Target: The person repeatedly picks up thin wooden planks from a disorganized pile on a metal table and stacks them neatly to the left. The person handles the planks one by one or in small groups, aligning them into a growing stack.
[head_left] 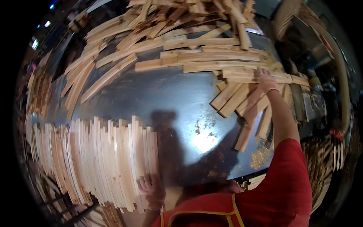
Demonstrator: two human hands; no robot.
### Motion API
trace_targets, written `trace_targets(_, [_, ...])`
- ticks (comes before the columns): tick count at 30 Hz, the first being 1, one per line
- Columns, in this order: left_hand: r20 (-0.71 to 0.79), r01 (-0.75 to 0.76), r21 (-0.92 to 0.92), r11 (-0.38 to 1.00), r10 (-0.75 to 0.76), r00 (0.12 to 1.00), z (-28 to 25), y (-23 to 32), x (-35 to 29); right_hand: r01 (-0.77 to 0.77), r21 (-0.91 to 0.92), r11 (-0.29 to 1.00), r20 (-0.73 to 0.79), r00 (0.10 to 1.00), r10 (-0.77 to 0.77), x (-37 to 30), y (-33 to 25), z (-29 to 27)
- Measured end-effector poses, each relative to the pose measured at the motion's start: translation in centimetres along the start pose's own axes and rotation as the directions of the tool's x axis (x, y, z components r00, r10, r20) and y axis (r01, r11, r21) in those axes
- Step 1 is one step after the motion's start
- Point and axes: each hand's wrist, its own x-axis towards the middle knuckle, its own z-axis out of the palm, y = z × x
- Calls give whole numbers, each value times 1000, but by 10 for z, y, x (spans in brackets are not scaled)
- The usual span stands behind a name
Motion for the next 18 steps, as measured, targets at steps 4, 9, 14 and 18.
trace_targets(4, [24, -20, 72, 997, 18, 1000, 1, -5, -4, 202, -70, 977, -33, 978, -204, 42, 9, 41])
trace_targets(9, [-87, 3, -114, 993, -13, 996, -14, -10, 13, 400, -100, 911, 210, 903, -374, 14, -61, -15])
trace_targets(14, [-102, 49, -52, 997, -54, 993, 47, -13, -28, 562, -262, 784, 318, 818, -480, -44, -147, -47])
trace_targets(18, [-152, 92, -117, 989, -110, 982, -1, -9, -29, 461, 125, 879, 219, 851, -477, -80, -162, 0])
